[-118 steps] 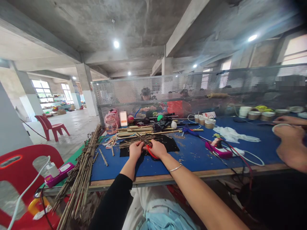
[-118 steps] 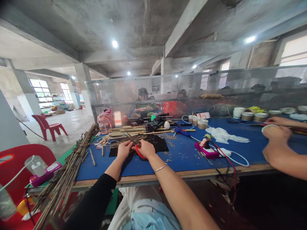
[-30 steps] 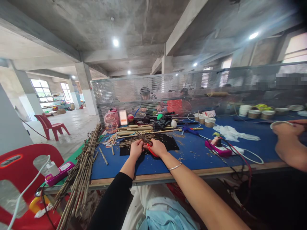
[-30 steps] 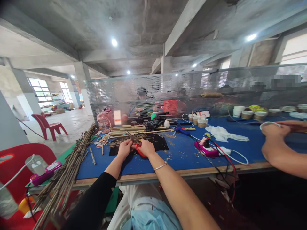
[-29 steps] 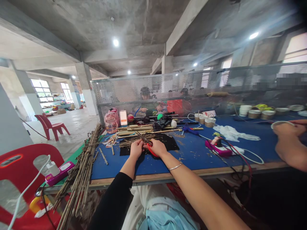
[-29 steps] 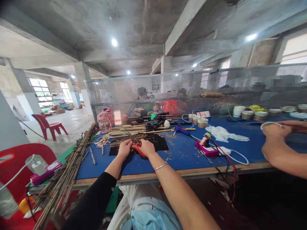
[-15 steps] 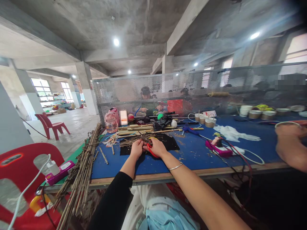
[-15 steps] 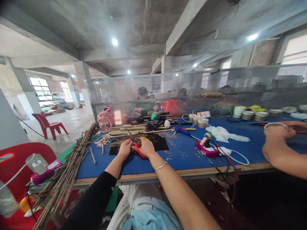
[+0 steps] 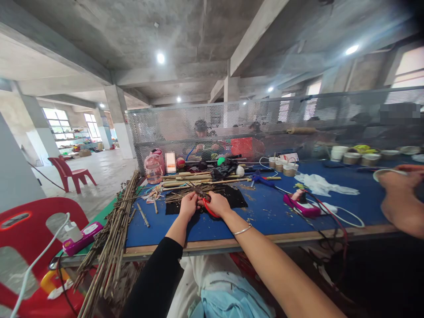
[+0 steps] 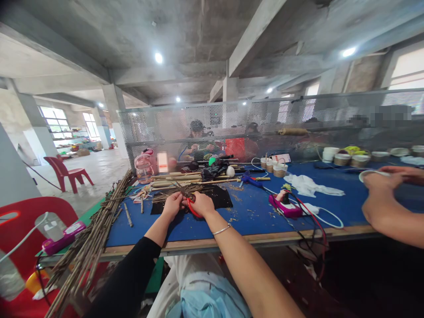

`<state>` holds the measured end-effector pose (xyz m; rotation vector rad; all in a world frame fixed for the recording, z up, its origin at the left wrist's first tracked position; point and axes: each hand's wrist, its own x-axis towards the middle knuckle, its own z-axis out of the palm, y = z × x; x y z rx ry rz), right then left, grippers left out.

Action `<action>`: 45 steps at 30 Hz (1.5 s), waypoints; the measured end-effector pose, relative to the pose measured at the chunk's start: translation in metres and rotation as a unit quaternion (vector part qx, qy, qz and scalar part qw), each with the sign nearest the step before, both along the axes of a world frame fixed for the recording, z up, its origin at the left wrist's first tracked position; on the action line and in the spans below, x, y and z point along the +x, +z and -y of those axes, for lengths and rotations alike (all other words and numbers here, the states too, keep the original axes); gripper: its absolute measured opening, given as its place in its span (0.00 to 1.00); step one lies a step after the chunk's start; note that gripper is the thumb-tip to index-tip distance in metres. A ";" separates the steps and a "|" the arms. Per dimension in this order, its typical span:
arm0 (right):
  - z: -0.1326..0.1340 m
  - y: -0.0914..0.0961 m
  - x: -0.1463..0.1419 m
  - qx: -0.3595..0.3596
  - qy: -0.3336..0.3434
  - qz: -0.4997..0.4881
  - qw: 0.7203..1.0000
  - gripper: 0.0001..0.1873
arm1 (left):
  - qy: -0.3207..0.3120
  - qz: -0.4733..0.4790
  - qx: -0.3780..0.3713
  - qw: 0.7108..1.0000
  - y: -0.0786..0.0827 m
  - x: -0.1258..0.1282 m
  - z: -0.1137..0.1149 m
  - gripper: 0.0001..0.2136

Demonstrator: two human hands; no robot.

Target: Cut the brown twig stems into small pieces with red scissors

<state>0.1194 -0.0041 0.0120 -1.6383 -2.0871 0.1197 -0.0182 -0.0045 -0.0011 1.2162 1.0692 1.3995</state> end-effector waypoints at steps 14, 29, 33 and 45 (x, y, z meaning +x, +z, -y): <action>0.003 0.000 -0.001 0.032 0.020 0.014 0.999 0.31 | 0.055 0.001 -0.001 0.998 -0.002 -0.002 -0.002 0.11; 0.005 0.003 0.000 0.011 0.016 -0.007 1.000 0.28 | 0.070 0.009 0.006 0.998 0.000 -0.001 -0.001 0.16; 0.005 0.004 -0.001 -0.001 0.011 -0.005 1.000 0.29 | 0.077 0.020 0.010 0.997 -0.003 0.000 -0.005 0.17; -0.004 -0.003 0.002 -0.008 0.005 0.005 1.000 0.33 | 0.048 0.036 0.020 0.998 -0.005 -0.003 -0.006 0.17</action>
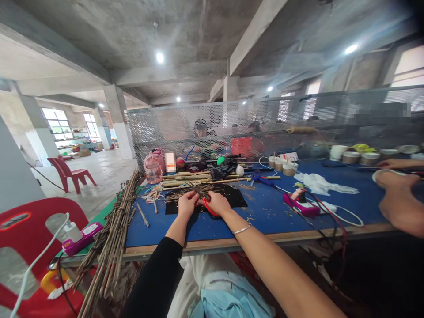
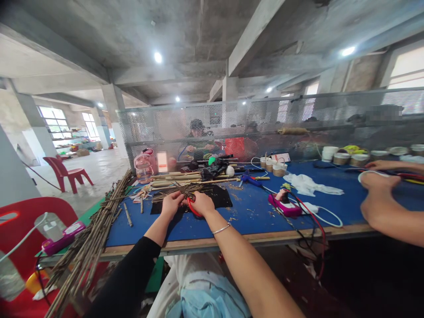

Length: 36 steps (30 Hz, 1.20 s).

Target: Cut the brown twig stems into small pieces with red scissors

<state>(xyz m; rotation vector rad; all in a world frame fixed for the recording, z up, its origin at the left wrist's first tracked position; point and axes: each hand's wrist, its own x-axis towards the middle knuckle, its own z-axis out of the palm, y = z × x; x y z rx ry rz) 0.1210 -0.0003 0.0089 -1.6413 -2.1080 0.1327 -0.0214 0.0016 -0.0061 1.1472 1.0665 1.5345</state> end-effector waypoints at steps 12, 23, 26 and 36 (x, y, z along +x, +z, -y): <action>-0.001 -0.005 -0.001 0.057 0.040 -0.013 0.998 0.29 | -0.025 -0.021 -0.008 0.999 0.004 0.001 0.006 0.11; 0.003 0.000 -0.001 0.028 0.017 -0.011 0.999 0.28 | -0.042 0.010 -0.012 0.999 0.005 0.003 0.007 0.09; 0.005 0.002 -0.002 0.031 0.009 -0.011 0.999 0.29 | -0.018 0.010 -0.030 0.999 0.007 0.004 0.008 0.09; 0.008 0.007 -0.002 0.005 -0.010 -0.010 1.000 0.26 | -0.005 0.019 -0.015 1.000 0.003 0.002 0.003 0.13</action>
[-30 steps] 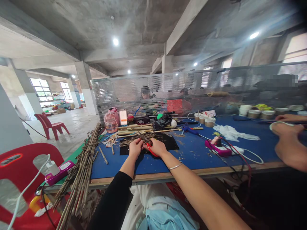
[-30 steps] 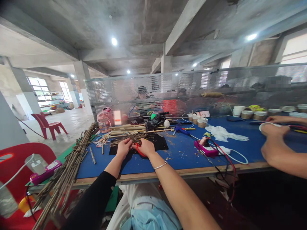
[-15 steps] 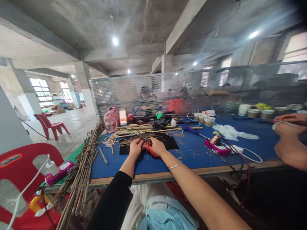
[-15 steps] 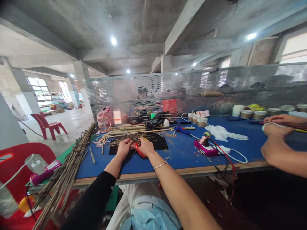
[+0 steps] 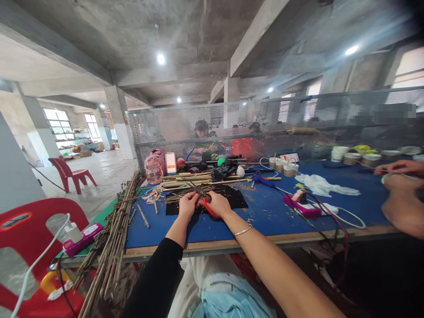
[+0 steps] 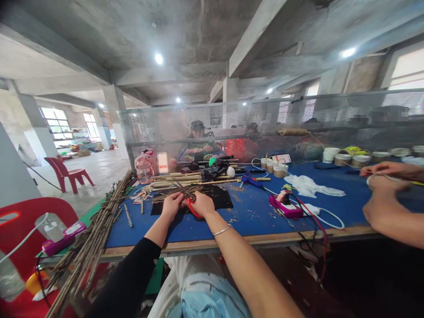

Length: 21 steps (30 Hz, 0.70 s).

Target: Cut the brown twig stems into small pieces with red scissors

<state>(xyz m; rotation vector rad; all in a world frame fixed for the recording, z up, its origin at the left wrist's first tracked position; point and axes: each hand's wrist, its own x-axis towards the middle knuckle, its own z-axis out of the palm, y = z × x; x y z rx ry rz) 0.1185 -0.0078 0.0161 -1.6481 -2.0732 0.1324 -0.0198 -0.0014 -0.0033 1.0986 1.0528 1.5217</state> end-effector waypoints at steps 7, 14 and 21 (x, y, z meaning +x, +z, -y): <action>-0.002 -0.002 0.000 -0.018 -0.006 0.010 1.000 0.28 | -0.001 -0.007 -0.005 1.000 -0.002 0.000 -0.001 0.14; -0.005 -0.008 0.001 0.018 0.024 0.004 1.000 0.30 | 0.002 -0.009 -0.019 1.000 0.003 0.001 0.001 0.09; -0.005 -0.008 0.000 0.028 0.044 -0.004 0.999 0.27 | -0.027 -0.028 0.000 0.999 0.005 0.001 0.004 0.07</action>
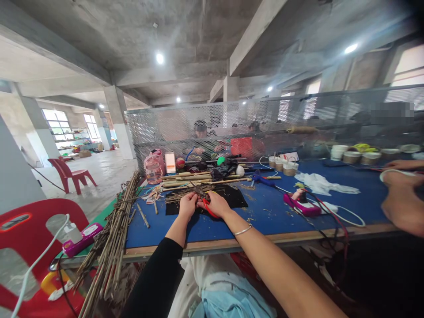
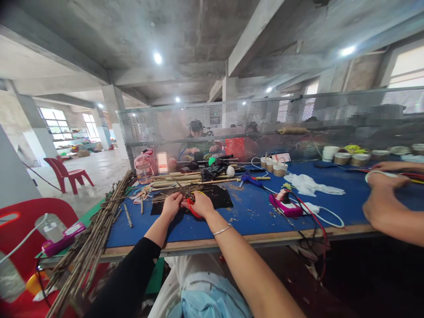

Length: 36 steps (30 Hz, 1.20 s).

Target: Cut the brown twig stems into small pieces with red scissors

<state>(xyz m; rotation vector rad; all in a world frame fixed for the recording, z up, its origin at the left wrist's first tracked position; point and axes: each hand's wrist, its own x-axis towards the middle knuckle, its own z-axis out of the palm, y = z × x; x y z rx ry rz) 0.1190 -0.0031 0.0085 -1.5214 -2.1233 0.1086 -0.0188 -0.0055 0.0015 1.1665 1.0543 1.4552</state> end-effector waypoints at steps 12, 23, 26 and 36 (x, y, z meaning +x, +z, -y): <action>0.003 0.003 -0.001 -0.025 -0.011 0.002 1.000 0.28 | -0.010 0.010 0.011 1.000 -0.004 -0.001 -0.003 0.08; -0.001 0.000 0.001 -0.021 -0.042 0.026 0.999 0.29 | 0.014 0.030 -0.001 0.999 -0.008 0.000 -0.008 0.12; -0.001 0.001 0.001 -0.028 -0.042 0.027 0.998 0.28 | 0.022 0.046 -0.020 0.999 -0.008 -0.001 -0.009 0.10; -0.002 -0.001 0.000 -0.013 -0.020 0.000 1.000 0.30 | 0.043 0.043 -0.049 0.997 -0.003 -0.002 -0.004 0.10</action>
